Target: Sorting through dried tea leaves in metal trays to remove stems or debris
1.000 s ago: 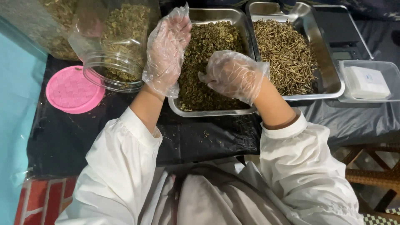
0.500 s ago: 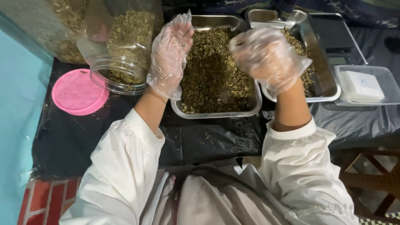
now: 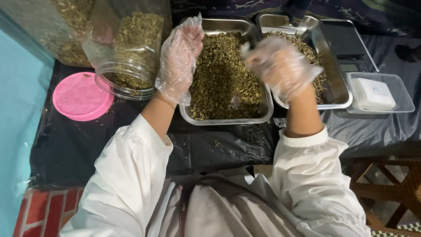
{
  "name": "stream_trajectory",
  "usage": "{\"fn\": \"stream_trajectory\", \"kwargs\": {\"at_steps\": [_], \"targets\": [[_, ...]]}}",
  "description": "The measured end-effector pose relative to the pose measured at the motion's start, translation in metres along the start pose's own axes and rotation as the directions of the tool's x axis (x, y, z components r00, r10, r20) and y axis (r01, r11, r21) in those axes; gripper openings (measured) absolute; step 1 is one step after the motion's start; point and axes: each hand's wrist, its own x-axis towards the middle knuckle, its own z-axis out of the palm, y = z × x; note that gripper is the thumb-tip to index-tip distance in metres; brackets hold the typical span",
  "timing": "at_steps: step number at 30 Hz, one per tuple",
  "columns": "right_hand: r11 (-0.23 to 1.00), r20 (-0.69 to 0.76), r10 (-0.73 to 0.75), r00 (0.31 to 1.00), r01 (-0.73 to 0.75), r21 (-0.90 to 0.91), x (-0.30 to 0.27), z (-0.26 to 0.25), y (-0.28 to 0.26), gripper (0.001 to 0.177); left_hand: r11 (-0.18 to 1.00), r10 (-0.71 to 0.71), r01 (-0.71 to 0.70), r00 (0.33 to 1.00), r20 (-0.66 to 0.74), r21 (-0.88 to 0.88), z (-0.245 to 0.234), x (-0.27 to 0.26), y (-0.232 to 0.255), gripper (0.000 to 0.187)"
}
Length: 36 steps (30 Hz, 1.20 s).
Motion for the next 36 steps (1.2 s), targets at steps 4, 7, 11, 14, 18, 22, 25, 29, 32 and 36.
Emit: {"fn": "stream_trajectory", "kwargs": {"at_steps": [4, 7, 11, 14, 18, 22, 25, 29, 32, 36], "targets": [[0.860, -0.132, 0.508, 0.851, -0.494, 0.127, -0.006, 0.023, 0.023, 0.035, 1.000, 0.008, -0.008, 1.000, 0.008, 0.027, 0.001, -0.001, 0.001, 0.030], [0.275, -0.466, 0.878, -0.113, -0.678, 0.682, 0.048, 0.053, 0.012, 0.024, 0.999, 0.007, -0.007, 1.000, -0.008, 0.032, 0.004, -0.003, 0.004, 0.032], [-0.290, -0.468, 0.874, -0.132, -0.914, -0.283, 0.051, 0.043, 0.022, 0.015, 1.000, 0.008, -0.008, 1.000, -0.009, 0.026, 0.004, -0.001, 0.003, 0.031], [0.263, -0.542, 0.792, 0.282, -0.958, -0.114, 0.020, 0.039, 0.010, 0.018, 1.000, 0.004, -0.005, 0.999, 0.040, 0.020, 0.002, -0.003, 0.003, 0.031], [-0.120, -0.448, 0.841, 0.303, -0.703, -0.701, -0.010, 0.002, 0.029, 0.011, 1.000, -0.002, 0.002, 0.999, 0.032, 0.015, 0.004, -0.002, 0.004, 0.031], [0.879, -0.041, 0.331, 0.943, -0.324, -0.349, -0.017, -0.004, 0.020, 0.012, 1.000, 0.005, -0.005, 1.000, 0.026, -0.004, 0.007, -0.002, 0.005, 0.028], [0.466, -0.189, 0.421, 0.887, -0.390, -0.794, -0.013, -0.001, 0.012, 0.028, 1.000, 0.004, -0.004, 1.000, 0.027, 0.005, 0.007, -0.003, 0.006, 0.028], [0.978, -0.019, 0.100, 0.995, -0.094, 0.187, -0.042, -0.027, 0.037, 0.070, 0.999, 0.026, -0.027, 0.999, 0.029, 0.036, 0.000, -0.001, 0.001, 0.034], [0.995, -0.097, 0.098, 0.990, -0.094, 0.039, -0.036, -0.019, 0.010, 0.077, 1.000, 0.022, -0.023, 0.999, 0.029, 0.019, 0.001, -0.001, 0.001, 0.032], [-0.030, -0.432, 0.120, 0.894, -0.431, -0.902, -0.061, -0.058, 0.019, 0.009, 1.000, 0.017, -0.018, 0.999, 0.038, 0.021, 0.001, -0.002, 0.002, 0.033]]}}
